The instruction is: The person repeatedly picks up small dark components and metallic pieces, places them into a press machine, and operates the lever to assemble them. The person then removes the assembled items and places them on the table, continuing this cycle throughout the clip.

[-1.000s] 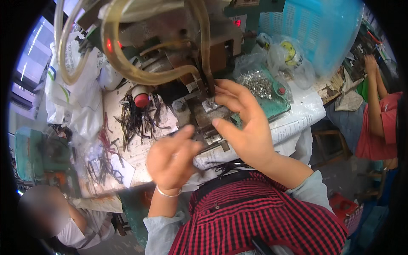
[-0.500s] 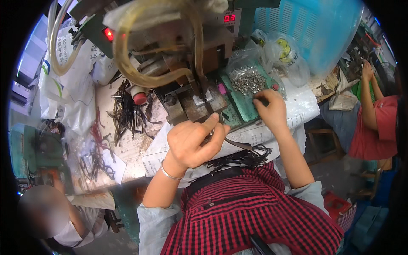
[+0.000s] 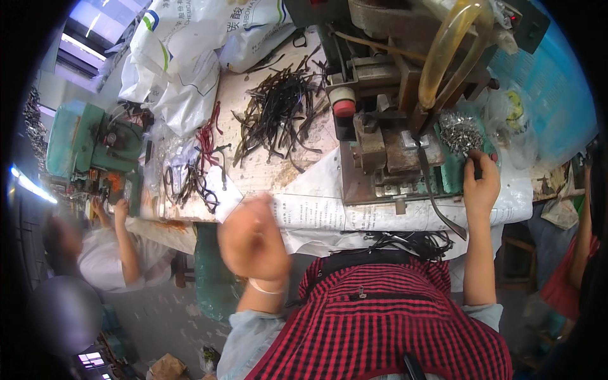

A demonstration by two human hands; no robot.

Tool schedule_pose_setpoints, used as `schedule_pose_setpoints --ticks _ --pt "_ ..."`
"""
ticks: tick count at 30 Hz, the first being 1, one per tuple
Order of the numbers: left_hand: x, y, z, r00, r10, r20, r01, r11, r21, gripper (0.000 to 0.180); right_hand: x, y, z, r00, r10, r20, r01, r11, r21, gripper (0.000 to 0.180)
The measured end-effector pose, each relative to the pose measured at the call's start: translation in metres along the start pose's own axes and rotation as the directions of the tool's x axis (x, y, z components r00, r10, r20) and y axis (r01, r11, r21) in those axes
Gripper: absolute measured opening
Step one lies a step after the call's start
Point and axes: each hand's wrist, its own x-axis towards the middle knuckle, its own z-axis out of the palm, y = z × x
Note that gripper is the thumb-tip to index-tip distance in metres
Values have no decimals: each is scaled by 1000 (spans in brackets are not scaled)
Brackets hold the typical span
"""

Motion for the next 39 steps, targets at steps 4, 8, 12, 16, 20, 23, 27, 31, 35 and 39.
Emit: schedule_pose_setpoints --ticks 4,8,12,16,20,23,27,31,35,39 --pt "63 -60 28 966 67 248 -119 973 200 19 17 -11 -1 1000 -1 -1 1 994 108 16" --pt "40 -136 91 856 -92 508 -249 788 563 12 16 -18 15 986 165 23 -165 956 243 16" --pt "4 -198 123 815 -329 477 -230 573 787 19 4 -14 -7 971 228 78 -239 950 199 15" --pt "10 -181 92 739 -499 453 6 677 736 20 -28 14 -51 965 248 -90 -232 961 153 14" --pt "20 -152 51 573 -573 586 531 804 267 21 -18 -30 -66 955 291 55 -289 877 385 15" --pt "37 -108 65 492 -536 686 772 633 -59 24 23 -80 -58 994 -61 90 10 877 481 15" --pt "9 -126 85 568 -599 564 715 698 21 18 52 -119 -4 998 -8 59 -36 710 704 30" --pt "-39 -133 86 811 -496 310 554 821 -138 12 41 -136 10 989 106 104 -146 576 804 42" --pt "14 -40 89 893 -368 259 442 828 -346 11 39 -137 4 977 118 180 -215 469 857 48" --pt "43 5 78 955 257 147 -187 909 -374 10 38 -158 -16 962 150 227 -270 433 860 53"
